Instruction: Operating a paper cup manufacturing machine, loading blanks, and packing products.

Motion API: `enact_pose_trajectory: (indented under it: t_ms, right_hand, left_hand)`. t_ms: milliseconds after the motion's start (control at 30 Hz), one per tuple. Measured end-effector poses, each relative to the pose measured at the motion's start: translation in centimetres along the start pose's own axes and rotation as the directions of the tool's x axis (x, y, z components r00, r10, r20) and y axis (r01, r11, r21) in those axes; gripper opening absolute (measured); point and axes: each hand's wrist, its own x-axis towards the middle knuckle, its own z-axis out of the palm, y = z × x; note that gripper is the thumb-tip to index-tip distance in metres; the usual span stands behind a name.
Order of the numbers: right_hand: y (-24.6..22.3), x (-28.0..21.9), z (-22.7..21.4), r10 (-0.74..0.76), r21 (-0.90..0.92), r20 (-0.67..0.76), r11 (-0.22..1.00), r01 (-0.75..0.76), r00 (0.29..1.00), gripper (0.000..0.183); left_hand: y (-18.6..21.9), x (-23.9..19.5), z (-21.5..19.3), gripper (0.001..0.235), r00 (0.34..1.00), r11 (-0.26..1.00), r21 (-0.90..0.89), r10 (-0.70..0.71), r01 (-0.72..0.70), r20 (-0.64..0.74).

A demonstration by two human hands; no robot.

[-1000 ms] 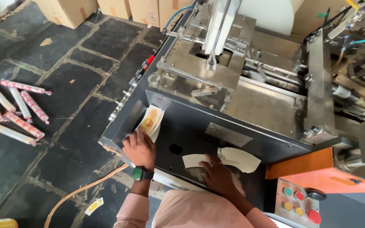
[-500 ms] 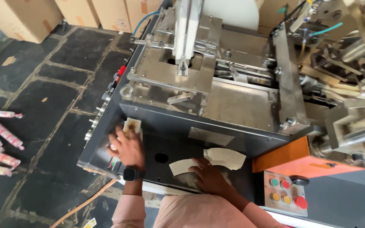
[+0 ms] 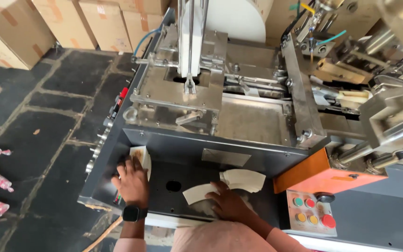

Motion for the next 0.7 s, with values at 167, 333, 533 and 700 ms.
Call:
enact_pose_trajectory:
  t_ms: [167, 333, 533, 700]
  right_hand:
    - [-0.8, -0.5, -0.1, -0.002, 0.007, -0.034, 1.0, 0.003, 0.999, 0.048]
    - [-1.1, 0.1, -0.4, 0.074, 0.006, 0.027, 0.997, -0.074, 0.997, 0.04]
    - [-0.8, 1.4, 1.1, 0.115, -0.051, -0.012, 0.992, -0.116, 0.993, 0.03]
    - [-1.4, 1.3, -0.3, 0.051, -0.001, -0.156, 0.999, -0.052, 0.987, 0.029]
  left_hand:
    - [0.4, 0.7, -4.4, 0.075, 1.0, 0.98, -0.198, -0.005, 0.01, 0.026]
    - [6.8, -4.2, -1.4, 0.087, 0.966, 0.911, -0.405, 0.17, -0.079, 0.195]
    - [11.5, -8.7, 4.1, 0.07, 0.665, 0.804, -0.581, 0.505, -0.128, 0.551]
    - [12.6, -9.7, 6.8, 0.063, 0.681, 0.749, -0.629, 0.573, -0.21, 0.456]
